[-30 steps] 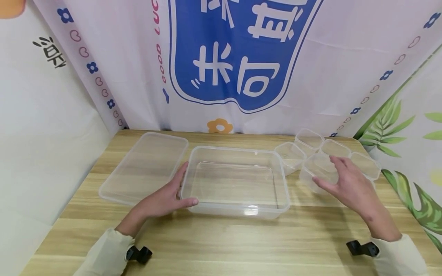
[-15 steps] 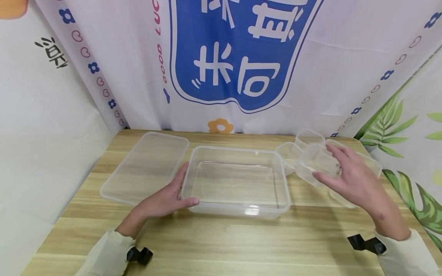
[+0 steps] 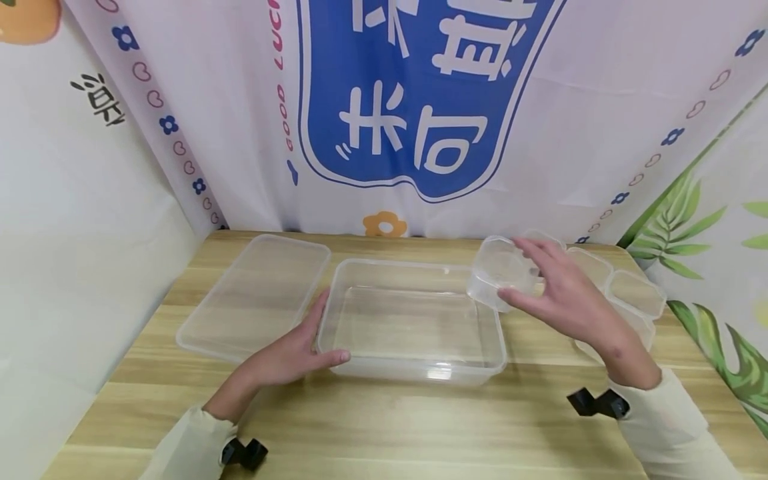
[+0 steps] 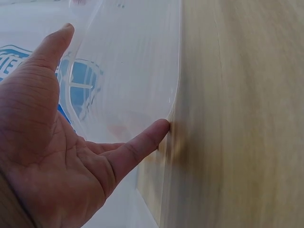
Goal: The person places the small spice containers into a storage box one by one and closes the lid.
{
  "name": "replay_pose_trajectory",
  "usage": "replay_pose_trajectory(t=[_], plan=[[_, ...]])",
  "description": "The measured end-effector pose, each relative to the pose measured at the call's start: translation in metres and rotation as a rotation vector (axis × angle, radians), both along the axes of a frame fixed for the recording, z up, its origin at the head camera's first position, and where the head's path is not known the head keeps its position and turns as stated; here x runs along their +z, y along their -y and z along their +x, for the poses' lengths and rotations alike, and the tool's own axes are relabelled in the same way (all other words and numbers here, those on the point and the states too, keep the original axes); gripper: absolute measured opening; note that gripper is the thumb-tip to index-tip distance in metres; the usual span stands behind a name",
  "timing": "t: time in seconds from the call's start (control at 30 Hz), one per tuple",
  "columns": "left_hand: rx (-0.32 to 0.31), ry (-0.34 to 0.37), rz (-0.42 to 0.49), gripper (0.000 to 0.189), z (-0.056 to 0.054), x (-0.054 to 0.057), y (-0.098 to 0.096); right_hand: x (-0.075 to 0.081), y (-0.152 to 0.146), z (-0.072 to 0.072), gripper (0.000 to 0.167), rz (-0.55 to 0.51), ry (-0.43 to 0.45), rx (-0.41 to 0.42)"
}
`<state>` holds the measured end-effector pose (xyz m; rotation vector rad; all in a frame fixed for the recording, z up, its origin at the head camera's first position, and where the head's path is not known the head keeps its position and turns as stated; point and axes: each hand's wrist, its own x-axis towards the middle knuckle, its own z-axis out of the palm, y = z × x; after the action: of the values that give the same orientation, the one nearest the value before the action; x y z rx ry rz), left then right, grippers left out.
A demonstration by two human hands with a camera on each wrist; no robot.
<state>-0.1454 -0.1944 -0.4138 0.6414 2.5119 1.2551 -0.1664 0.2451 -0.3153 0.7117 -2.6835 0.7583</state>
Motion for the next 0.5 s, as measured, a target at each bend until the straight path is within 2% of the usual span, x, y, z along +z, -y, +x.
replay_pose_trajectory(t=[0.5], plan=[[0.018, 0.010, -0.003, 0.117, 0.003, -0.001, 0.000, -0.001, 0.071, -0.038, 0.095, 0.059, 0.210, 0.182]])
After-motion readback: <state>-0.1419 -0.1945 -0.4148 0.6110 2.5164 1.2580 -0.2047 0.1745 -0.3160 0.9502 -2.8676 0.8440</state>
